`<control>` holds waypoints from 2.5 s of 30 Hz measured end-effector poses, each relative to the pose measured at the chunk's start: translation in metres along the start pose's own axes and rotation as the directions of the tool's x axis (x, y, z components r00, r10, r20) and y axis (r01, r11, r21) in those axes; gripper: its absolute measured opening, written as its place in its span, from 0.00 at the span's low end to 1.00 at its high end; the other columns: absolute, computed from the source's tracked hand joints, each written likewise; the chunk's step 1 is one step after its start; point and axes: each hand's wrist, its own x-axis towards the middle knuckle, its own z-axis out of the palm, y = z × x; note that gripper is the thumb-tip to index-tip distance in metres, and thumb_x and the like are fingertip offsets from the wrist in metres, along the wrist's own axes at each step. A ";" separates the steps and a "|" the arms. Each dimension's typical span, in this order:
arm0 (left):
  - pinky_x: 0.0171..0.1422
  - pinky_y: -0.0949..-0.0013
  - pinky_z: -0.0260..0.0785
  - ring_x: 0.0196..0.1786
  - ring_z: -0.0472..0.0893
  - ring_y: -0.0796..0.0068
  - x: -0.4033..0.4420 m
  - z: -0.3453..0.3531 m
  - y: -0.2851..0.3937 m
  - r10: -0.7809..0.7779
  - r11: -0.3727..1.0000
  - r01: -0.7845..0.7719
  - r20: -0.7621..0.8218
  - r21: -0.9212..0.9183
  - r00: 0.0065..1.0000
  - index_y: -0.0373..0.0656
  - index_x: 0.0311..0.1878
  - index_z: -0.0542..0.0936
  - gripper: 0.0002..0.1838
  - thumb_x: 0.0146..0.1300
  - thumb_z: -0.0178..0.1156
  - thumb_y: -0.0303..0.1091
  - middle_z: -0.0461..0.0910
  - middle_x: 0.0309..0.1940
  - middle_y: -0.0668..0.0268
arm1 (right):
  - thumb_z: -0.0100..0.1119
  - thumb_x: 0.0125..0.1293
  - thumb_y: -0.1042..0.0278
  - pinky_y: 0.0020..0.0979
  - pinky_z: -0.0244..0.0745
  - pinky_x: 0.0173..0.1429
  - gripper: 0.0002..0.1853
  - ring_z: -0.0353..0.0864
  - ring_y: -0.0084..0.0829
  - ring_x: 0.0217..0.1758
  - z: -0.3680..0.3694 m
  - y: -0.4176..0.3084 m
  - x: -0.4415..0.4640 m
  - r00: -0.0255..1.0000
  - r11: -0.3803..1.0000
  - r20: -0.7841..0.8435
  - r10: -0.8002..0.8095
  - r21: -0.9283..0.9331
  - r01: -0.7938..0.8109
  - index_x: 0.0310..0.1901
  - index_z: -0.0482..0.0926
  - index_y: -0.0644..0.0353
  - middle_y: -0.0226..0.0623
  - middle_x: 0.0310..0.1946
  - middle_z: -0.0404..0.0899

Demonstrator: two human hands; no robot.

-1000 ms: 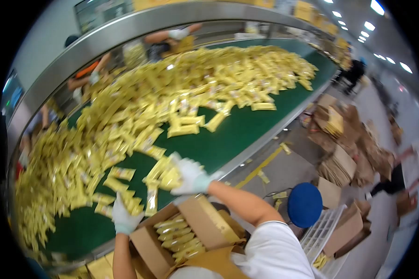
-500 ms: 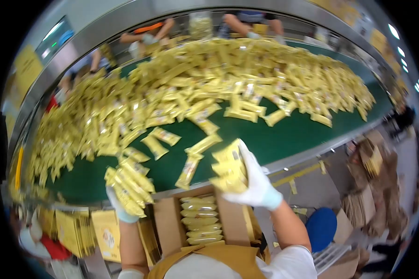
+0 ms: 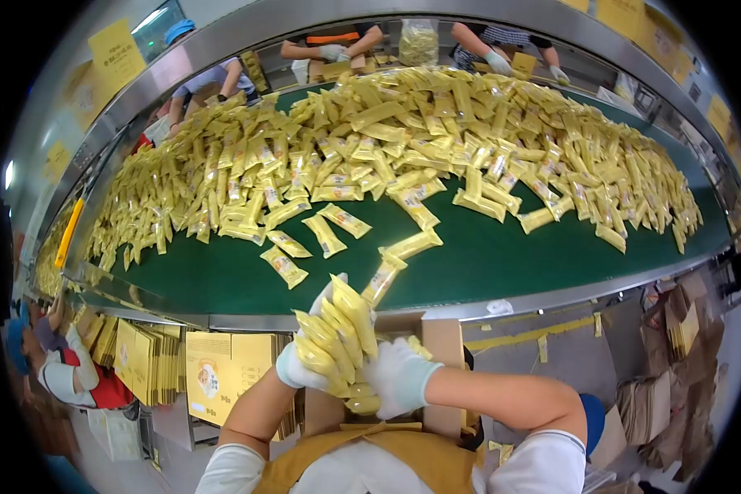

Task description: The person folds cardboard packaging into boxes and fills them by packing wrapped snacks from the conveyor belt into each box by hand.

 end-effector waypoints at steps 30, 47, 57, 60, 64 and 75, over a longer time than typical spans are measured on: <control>0.67 0.50 0.60 0.58 0.73 0.53 0.012 0.038 -0.076 0.013 -0.474 -0.244 0.284 0.846 0.959 0.39 0.70 0.68 0.31 0.63 0.55 0.36 0.74 0.52 0.55 | 0.65 0.58 0.41 0.57 0.65 0.66 0.33 0.79 0.51 0.58 0.102 -0.031 0.008 0.979 0.959 0.010 0.206 0.199 -0.203 0.62 0.77 0.51 0.44 0.54 0.80; 0.73 0.61 0.64 0.71 0.72 0.59 0.041 -0.042 0.079 -0.651 0.453 0.120 0.235 0.883 0.722 0.32 0.74 0.65 0.32 0.70 0.61 0.32 0.71 0.70 0.51 | 0.58 0.66 0.44 0.39 0.80 0.43 0.21 0.86 0.40 0.39 0.006 0.082 -0.034 0.889 0.774 -0.458 -0.033 0.551 0.312 0.39 0.89 0.53 0.42 0.33 0.87; 0.74 0.36 0.56 0.79 0.55 0.38 0.166 -0.181 -0.033 0.277 -0.396 0.584 -0.514 0.708 0.811 0.75 0.80 0.55 0.44 0.62 0.56 0.72 0.58 0.78 0.53 | 0.66 0.47 0.25 0.78 0.44 0.73 0.52 0.41 0.70 0.81 -0.031 0.227 0.088 0.740 0.821 -0.429 0.517 0.494 -0.288 0.75 0.65 0.32 0.51 0.80 0.48; 0.69 0.23 0.54 0.83 0.47 0.46 0.180 -0.111 -0.030 0.122 -0.485 0.495 -0.505 0.721 0.854 0.81 0.80 0.51 0.47 0.59 0.59 0.71 0.51 0.82 0.63 | 0.66 0.46 0.23 0.79 0.43 0.73 0.53 0.36 0.70 0.81 -0.033 0.217 0.110 0.754 0.838 -0.408 0.514 0.426 -0.340 0.76 0.64 0.30 0.50 0.82 0.42; 0.72 0.22 0.47 0.81 0.50 0.41 0.191 -0.093 -0.046 0.044 -0.560 0.372 -0.421 0.740 0.906 0.76 0.79 0.58 0.46 0.56 0.64 0.65 0.55 0.80 0.62 | 0.63 0.48 0.23 0.81 0.43 0.71 0.51 0.32 0.67 0.83 -0.009 0.213 0.137 0.795 0.903 -0.446 0.411 0.075 -0.424 0.75 0.65 0.30 0.45 0.81 0.48; 0.79 0.31 0.40 0.78 0.56 0.41 0.134 -0.110 -0.039 -0.137 -0.327 -0.092 0.049 0.940 0.989 0.48 0.71 0.70 0.41 0.53 0.68 0.48 0.67 0.71 0.58 | 0.58 0.55 0.24 0.72 0.48 0.73 0.44 0.54 0.63 0.77 0.045 0.210 0.101 0.736 0.899 -0.520 0.433 0.304 -0.315 0.67 0.75 0.46 0.45 0.69 0.69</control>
